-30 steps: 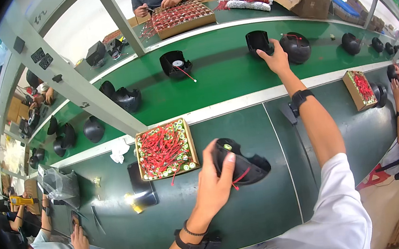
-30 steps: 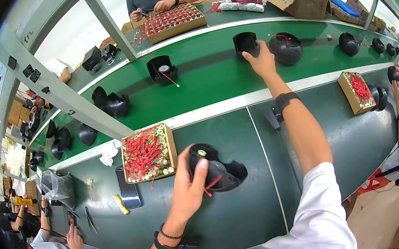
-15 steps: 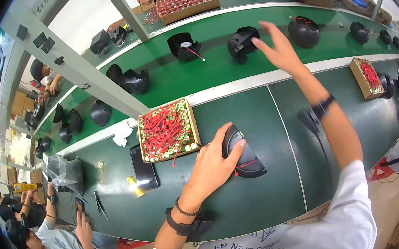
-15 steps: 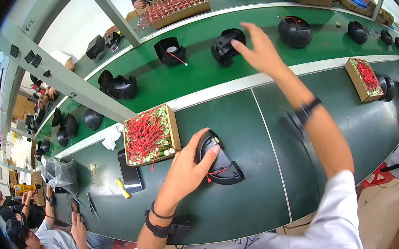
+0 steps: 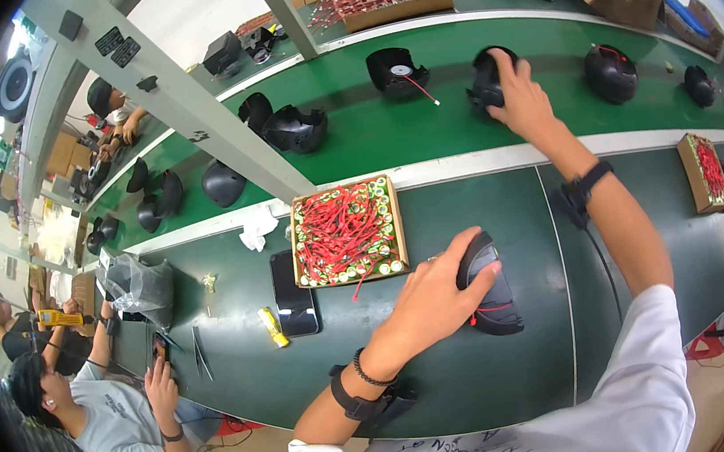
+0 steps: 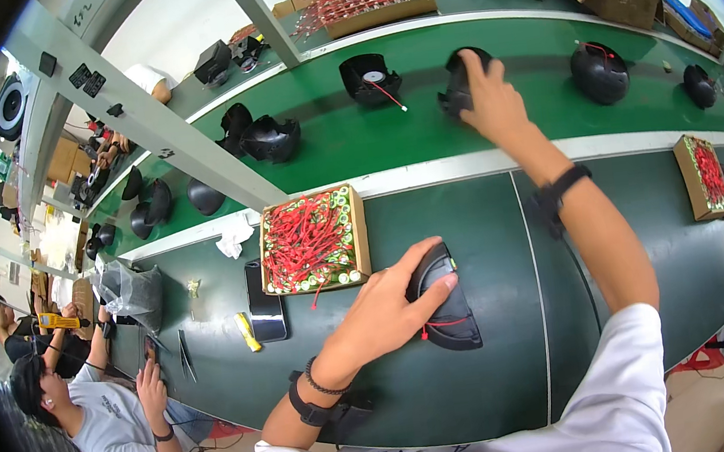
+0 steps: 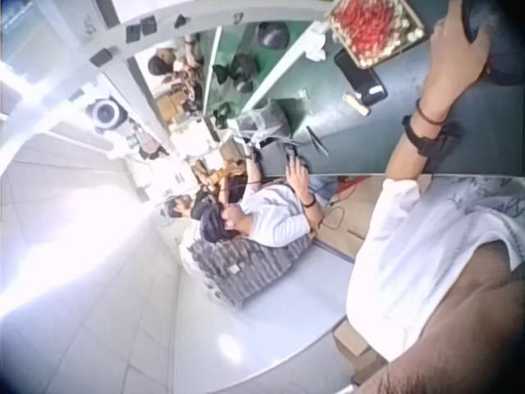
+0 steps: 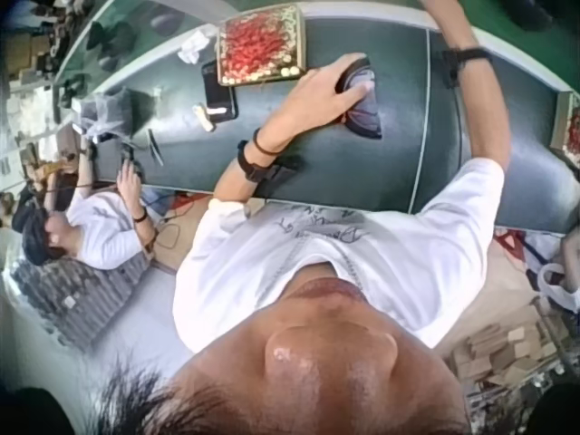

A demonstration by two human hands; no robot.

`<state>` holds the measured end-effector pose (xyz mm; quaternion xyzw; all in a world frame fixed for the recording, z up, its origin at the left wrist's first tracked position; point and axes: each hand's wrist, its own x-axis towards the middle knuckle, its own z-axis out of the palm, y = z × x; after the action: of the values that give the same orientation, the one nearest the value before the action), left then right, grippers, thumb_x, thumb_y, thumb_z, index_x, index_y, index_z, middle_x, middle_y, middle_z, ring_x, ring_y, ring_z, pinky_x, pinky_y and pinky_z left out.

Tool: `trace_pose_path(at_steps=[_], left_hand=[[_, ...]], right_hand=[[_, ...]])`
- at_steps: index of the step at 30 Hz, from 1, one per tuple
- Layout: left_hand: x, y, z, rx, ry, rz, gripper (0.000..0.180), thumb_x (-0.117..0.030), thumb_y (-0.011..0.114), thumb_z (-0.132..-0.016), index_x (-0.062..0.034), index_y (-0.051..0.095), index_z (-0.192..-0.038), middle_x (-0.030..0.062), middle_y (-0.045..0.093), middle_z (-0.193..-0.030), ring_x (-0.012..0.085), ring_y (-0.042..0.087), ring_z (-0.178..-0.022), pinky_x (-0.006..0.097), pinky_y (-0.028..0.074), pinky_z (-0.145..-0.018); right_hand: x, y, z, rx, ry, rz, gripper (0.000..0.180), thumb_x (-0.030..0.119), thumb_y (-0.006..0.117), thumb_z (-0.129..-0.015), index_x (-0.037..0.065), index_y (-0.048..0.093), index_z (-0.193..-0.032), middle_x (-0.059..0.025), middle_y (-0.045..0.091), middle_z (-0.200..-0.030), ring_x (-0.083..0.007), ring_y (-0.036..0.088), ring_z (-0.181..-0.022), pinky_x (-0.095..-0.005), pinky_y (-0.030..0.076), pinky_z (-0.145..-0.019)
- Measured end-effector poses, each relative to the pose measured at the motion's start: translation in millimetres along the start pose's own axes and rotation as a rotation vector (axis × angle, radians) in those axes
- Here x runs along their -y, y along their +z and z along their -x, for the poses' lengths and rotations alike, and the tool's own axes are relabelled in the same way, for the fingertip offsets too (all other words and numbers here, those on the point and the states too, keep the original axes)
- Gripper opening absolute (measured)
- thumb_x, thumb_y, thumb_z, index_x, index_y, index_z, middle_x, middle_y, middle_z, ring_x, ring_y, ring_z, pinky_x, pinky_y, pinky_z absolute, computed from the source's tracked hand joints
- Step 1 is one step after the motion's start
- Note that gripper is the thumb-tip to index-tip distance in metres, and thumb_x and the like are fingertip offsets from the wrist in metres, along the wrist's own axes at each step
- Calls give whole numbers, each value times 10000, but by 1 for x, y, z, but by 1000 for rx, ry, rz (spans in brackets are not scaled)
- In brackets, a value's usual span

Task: Assembling the internal components and housing of a small fan-like electronic device on a production line.

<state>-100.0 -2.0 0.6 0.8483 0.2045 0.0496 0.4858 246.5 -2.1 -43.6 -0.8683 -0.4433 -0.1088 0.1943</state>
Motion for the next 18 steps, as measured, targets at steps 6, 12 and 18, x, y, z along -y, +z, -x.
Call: trace_pose_path(at_steps=[6, 12, 18], left_hand=[[2, 4, -4, -21, 28, -5, 622, -397, 687, -1056, -29, 522, -1530, 223, 780, -1050, 331, 779, -786, 432, 605, -812], [-4, 7, 0, 42, -10, -13, 630, -400, 687, -1053, -23, 523, -1530, 241, 746, -1178, 358, 773, -930, 435, 598, -876], [19, 27, -6, -60, 106, -32, 602, -330, 710, -1045, 5, 534, -1513, 250, 578, -1428, 378, 635, -1280, 418, 509, -1091]], right_hand=[[-2, -33, 17, 56, 228, 186, 1029, 248, 970, -718, 187, 437, -1597, -254, 564, -1318, -484, 731, -1024, -532, 609, -828], [-61, -50, -33, 174, -312, 112, 965, 177, 987, -615, 122, 502, -1448, -158, 615, -1152, -418, 611, -1175, -515, 515, -974], [-41, -65, 3, 503, -74, 60, 789, 86, 841, -803, 198, 517, -1514, -214, 659, -1158, -502, 651, -1103, -574, 530, -990]])
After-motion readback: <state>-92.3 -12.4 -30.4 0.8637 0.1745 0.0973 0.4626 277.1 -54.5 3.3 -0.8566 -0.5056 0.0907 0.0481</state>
